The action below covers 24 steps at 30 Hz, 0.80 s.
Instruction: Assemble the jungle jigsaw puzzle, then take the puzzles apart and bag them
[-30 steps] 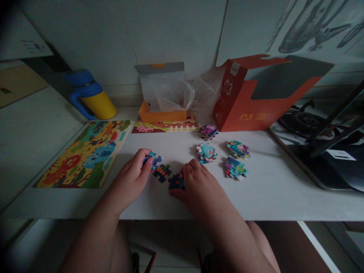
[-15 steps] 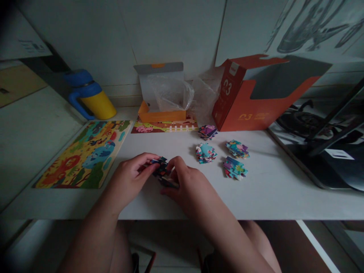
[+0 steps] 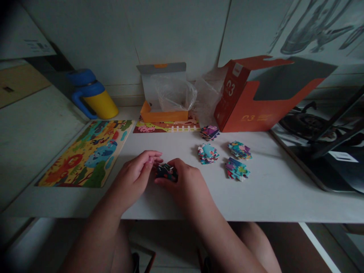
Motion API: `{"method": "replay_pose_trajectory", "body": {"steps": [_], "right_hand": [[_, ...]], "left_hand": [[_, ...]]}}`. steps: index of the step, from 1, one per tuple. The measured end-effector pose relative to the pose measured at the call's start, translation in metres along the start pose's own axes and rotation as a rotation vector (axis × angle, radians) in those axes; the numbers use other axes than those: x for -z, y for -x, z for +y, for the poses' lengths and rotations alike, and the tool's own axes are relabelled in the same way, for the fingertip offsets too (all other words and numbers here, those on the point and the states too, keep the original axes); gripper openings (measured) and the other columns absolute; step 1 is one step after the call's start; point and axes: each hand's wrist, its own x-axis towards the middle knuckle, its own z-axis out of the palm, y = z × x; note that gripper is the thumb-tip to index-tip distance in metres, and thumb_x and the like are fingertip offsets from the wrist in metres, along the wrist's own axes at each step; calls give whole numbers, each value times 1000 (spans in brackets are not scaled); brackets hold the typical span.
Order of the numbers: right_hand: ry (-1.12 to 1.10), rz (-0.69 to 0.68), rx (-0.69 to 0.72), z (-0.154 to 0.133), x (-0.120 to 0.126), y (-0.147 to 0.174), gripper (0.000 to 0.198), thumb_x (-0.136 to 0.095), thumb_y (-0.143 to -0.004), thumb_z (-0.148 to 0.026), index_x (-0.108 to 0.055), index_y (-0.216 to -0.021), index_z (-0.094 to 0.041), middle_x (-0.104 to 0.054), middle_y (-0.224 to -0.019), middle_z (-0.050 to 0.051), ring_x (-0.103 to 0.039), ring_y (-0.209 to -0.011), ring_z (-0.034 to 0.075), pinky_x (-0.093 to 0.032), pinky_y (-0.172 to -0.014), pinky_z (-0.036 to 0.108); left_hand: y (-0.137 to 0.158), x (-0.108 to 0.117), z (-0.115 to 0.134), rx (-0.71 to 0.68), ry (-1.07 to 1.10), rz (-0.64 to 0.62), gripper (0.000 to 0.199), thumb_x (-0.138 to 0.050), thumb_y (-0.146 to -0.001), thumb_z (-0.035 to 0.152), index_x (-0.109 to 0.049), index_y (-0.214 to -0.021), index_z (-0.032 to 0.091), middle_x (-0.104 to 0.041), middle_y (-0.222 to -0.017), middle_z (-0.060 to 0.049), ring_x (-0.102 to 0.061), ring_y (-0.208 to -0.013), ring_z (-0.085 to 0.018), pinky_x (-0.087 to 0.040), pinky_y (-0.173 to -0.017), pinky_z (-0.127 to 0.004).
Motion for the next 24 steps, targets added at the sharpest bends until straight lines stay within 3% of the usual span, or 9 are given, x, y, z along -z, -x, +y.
{"method": "replay_pose_trajectory", "body": {"steps": [4, 8, 12, 20, 24], "right_hand": [[174, 79, 20, -3, -14, 2, 37, -86, -86, -31, -70, -118, -19, -77, -105, 10, -74, -89, 27, -52, -74, 35], [384, 147, 27, -4, -23, 3, 38, -88, -85, -40, -67, -108, -17, -70, -109, 14, -72, -80, 26, -53, -67, 36], [480, 130, 28, -7, -26, 3, 43, -91, -82, -41, -64, -105, -16, -67, -108, 14, -71, -74, 25, -53, -62, 36], [486, 93, 61, -9, -25, 2, 43, -88, -86, -37, -57, -108, -18, -70, -108, 14, -73, -81, 27, -51, -65, 36], [422, 73, 35, -6, -26, 3, 44, -85, -89, -40, -51, -110, -21, -75, -94, 9, -76, -79, 30, -46, -60, 33]], "left_hand": [[-4, -3, -7, 40, -188, 66, 27, -41, -111, 28, -67, -117, 24, -79, -109, -8, -75, -104, -24, -56, -95, -38], [-5, -6, -10, 16, -283, 24, 28, -39, -111, 29, -66, -112, 23, -78, -109, -9, -74, -105, -26, -54, -96, -40], [-4, -4, -7, 28, -203, 1, 27, -40, -111, 34, -65, -109, 25, -78, -106, -6, -74, -99, -24, -54, -90, -35], [-1, 1, -3, 127, -5, 1, 24, -48, -109, 45, -63, -107, 27, -75, -93, -1, -72, -84, -19, -54, -76, -29], [-1, -1, -6, 127, 38, 36, 24, -51, -108, 46, -63, -106, 26, -76, -97, -3, -73, -88, -20, -57, -79, -30]]}}
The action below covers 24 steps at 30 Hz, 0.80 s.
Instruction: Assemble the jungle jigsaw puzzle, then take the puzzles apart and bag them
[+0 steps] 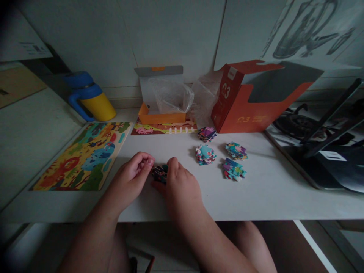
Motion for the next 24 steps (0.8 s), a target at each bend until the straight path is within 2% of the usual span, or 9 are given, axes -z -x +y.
{"method": "replay_pose_trajectory", "body": {"steps": [4, 9, 12, 16, 24], "right_hand": [[-27, -34, -6, 2, -2, 0, 43, -82, -92, -36, -48, -115, -21, -76, -85, 7, -76, -75, 31, -40, -56, 32], [-15, -14, 61, 1, -3, -1, 31, -71, -100, -24, -48, -120, -18, -75, -95, 9, -77, -81, 28, -46, -60, 32], [3, 5, 72, 0, -1, -1, 22, -68, -102, -22, -51, -115, -19, -72, -103, 11, -76, -83, 25, -49, -63, 32], [30, 12, 92, 0, 1, -2, 15, -68, -101, -20, -54, -105, -21, -67, -102, 8, -71, -80, 22, -50, -64, 31], [46, 59, 155, 2, -4, -1, 5, -62, -105, -22, -57, -105, -20, -65, -103, 8, -70, -81, 22, -50, -66, 32]], "left_hand": [[0, -1, 1, -25, 7, -25, 25, -52, -107, 46, -67, -109, 26, -79, -106, -5, -75, -96, -22, -59, -85, -33], [1, 0, 6, -61, 40, -105, 20, -55, -107, 42, -68, -111, 27, -80, -108, -2, -75, -100, -20, -58, -87, -30], [2, 0, 7, -64, 34, -110, 19, -56, -107, 40, -68, -112, 27, -79, -108, -3, -75, -98, -20, -58, -88, -31], [3, 0, 6, -63, 52, -94, 19, -57, -106, 39, -66, -117, 26, -78, -108, -5, -75, -96, -20, -60, -87, -32], [4, -1, 3, -73, 81, -87, 19, -58, -106, 41, -65, -117, 26, -77, -108, -3, -74, -95, -17, -60, -86, -29]]}}
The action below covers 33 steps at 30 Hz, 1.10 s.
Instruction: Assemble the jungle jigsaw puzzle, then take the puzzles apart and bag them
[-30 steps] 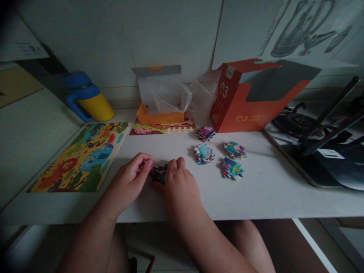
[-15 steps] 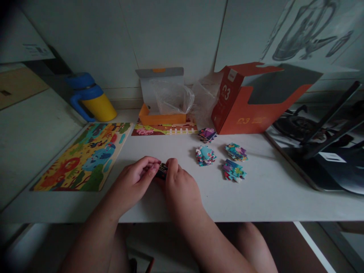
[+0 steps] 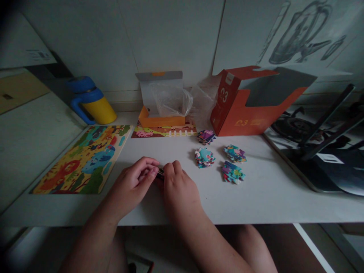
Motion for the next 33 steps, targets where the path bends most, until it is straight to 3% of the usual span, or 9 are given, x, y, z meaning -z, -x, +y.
{"method": "replay_pose_trajectory", "body": {"steps": [9, 16, 19, 21, 26, 28, 30, 33], "right_hand": [[-114, -46, -23, 0, 4, 1, 7, -57, -108, -24, -55, -112, -20, -73, -101, 7, -73, -84, 23, -43, -64, 32], [-151, -190, -76, 4, 24, -4, 16, -69, -100, -23, -60, -113, -21, -76, -111, 6, -75, -88, 24, -40, -66, 32], [-145, -224, -77, 8, 32, -9, 16, -70, -100, -29, -62, -111, -21, -77, -110, 7, -75, -88, 25, -39, -67, 32], [-145, -221, -68, 11, 34, -11, 15, -69, -100, -31, -63, -111, -22, -77, -110, 7, -74, -88, 24, -39, -67, 32], [-182, -191, -57, 17, 33, -14, 15, -69, -100, -33, -65, -110, -22, -76, -109, 7, -72, -88, 23, -39, -69, 31], [-212, -170, -53, 19, 33, -14, 16, -69, -100, -34, -65, -111, -22, -76, -109, 7, -72, -88, 22, -40, -71, 30], [-235, -151, -51, 20, 33, -14, 17, -69, -100, -34, -65, -111, -22, -76, -109, 6, -72, -88, 22, -40, -71, 30], [-245, -142, -42, 22, 33, -14, 16, -69, -100, -35, -65, -109, -22, -76, -108, 6, -72, -87, 22, -40, -70, 30]], "left_hand": [[-1, -1, 0, -53, -96, 12, 16, -55, -108, 37, -64, -116, 26, -77, -110, -3, -73, -100, -18, -58, -91, -31], [-16, 10, 8, -140, -299, 142, 21, -54, -108, 34, -61, -125, 25, -76, -120, -8, -74, -101, -21, -59, -94, -37], [-35, 20, 30, -244, -383, 183, 25, -56, -106, 29, -61, -130, 25, -76, -120, -7, -74, -98, -20, -59, -92, -36], [-56, 24, 46, -285, -443, 208, 32, -60, -104, 26, -60, -135, 26, -78, -111, -5, -74, -97, -20, -58, -88, -32], [-121, 22, 63, -255, -683, 196, 65, -68, -99, 27, -44, -159, 28, -79, -92, -2, -74, -80, -21, -54, -74, -30], [-138, 19, 59, -199, -813, 165, 52, -70, -97, 25, -59, -147, 25, -79, -92, -6, -74, -80, -23, -52, -73, -31], [-145, 15, 54, -166, -896, 113, 21, -63, -100, 23, -75, -117, 23, -79, -89, -8, -74, -82, -24, -50, -72, -32], [-135, 11, 44, -170, -953, 115, 21, -55, -104, 23, -75, -100, 22, -79, -91, -9, -74, -84, -25, -50, -73, -33]]}}
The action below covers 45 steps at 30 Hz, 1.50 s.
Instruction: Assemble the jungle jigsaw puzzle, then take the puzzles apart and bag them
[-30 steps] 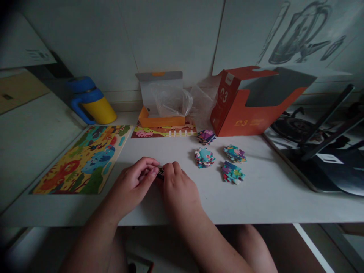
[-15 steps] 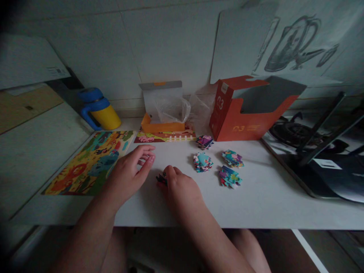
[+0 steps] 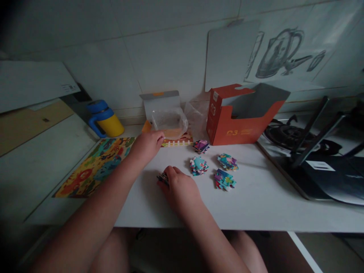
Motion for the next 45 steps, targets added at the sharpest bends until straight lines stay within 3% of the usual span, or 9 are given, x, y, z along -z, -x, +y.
{"method": "replay_pose_trajectory", "body": {"steps": [4, 11, 15, 20, 28, 34, 38, 42, 45], "right_hand": [[8, -8, 19, 3, -3, 1, 16, -70, -99, -36, -65, -108, -23, -75, -106, 5, -72, -85, 22, -39, -68, 31], [-27, 35, 9, 1, -1, 6, 16, -72, -97, -34, -65, -107, -23, -77, -102, 6, -73, -86, 23, -41, -69, 31], [-58, 222, -80, 16, 18, 13, 29, -72, -96, -47, -65, -113, -24, -78, -97, 7, -74, -85, 27, -44, -69, 32], [-14, 463, -262, 61, 54, 17, 49, -70, -91, -64, -64, -119, -25, -79, -98, 11, -73, -82, 28, -46, -68, 35], [19, 211, -386, 86, 64, -19, 45, -66, -92, -61, -69, -119, -25, -77, -87, 5, -60, -53, 17, -40, -52, 29], [318, 114, -395, 85, 62, -27, 64, -54, -96, -70, -70, -125, -16, -72, -127, 21, -68, -61, 18, -49, -65, 33], [390, -58, -449, 81, 67, -32, 71, -45, -99, -73, -70, -125, -13, -78, -104, 19, -66, -51, 20, -48, -62, 35], [443, -124, -401, 76, 69, -41, 63, -48, -99, -71, -76, -109, -16, -79, -91, 16, -74, -67, 26, -49, -67, 35], [422, -188, -394, 70, 70, -44, 61, -52, -98, -74, -78, -96, -18, -77, -81, 14, -74, -66, 26, -49, -67, 34]], "left_hand": [[23, -8, -5, 23, 2, 34, 20, -55, -103, 21, -74, -101, 21, -80, -95, -10, -75, -88, -25, -52, -77, -33], [46, -24, -24, 56, 271, 329, 25, -59, -91, 12, -74, -111, 18, -80, -103, -10, -74, -89, -23, -57, -86, -33], [52, -25, -34, 157, 498, 447, 21, -60, -98, 29, -77, -108, 20, -81, -90, -5, -73, -74, -18, -56, -72, -28], [50, -20, -43, 219, 643, 651, 23, -63, -99, 40, -74, -90, 21, -78, -79, -1, -70, -64, -14, -51, -61, -23], [56, -12, -40, 167, 658, 808, 26, -66, -99, 38, -66, -80, 21, -66, -66, 3, -57, -57, -11, -44, -58, -22], [56, -15, -45, 142, 692, 682, 20, -63, -100, 38, -62, -89, 22, -68, -73, 2, -62, -63, -12, -48, -63, -23], [56, -19, -47, 116, 694, 613, 13, -65, -95, 30, -57, -104, 24, -66, -77, 4, -64, -65, -12, -50, -65, -24], [57, -21, -45, 123, 715, 570, 47, -69, -92, 26, -44, -131, 26, -63, -77, 7, -62, -63, -12, -50, -67, -25], [58, -19, -45, 142, 659, 553, 56, -71, -92, 29, -43, -140, 25, -65, -82, 4, -63, -68, -15, -50, -69, -28]]}}
